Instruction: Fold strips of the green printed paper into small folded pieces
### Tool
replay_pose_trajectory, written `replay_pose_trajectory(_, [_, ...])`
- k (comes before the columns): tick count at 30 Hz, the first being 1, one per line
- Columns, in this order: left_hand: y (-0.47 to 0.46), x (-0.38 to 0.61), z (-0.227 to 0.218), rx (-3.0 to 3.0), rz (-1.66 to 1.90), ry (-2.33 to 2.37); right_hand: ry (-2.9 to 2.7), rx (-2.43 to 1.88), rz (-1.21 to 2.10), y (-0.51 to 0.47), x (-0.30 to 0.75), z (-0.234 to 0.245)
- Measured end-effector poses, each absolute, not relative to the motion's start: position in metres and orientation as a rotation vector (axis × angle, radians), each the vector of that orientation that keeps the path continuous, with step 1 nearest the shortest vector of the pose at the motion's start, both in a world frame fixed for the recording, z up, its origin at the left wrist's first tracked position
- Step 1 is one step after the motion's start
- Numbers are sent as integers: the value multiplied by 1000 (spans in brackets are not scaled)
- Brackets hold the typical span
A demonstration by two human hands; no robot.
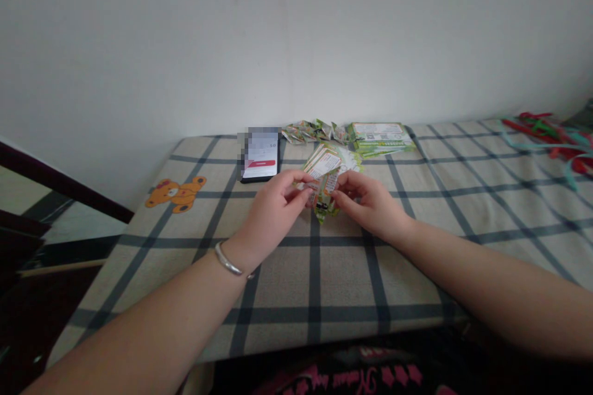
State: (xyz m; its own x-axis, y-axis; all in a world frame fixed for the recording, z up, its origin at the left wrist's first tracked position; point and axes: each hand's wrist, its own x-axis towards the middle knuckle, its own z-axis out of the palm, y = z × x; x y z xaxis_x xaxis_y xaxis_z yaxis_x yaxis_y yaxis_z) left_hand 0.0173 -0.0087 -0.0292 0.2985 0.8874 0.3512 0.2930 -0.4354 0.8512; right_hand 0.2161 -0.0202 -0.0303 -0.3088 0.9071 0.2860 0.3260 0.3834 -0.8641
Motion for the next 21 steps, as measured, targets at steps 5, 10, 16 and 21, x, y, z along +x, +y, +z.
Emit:
replay_pose_trajectory(5, [-12, 19, -29, 2021, 1090, 1090, -1809, -1059, 893, -18, 217, -34])
replay_pose_trajectory(10, [-14, 19, -31, 2139, 1064, 1103, -1806, -1059, 906, -17, 216, -34])
replay_pose_trajectory(16, [-15, 19, -35, 2133, 1030, 1051, -1860, -1075, 886, -22, 215, -29])
replay_pose_trajectory(21, [-17, 21, -33, 2125, 1013, 1049, -1910, -1070, 839, -22, 215, -28])
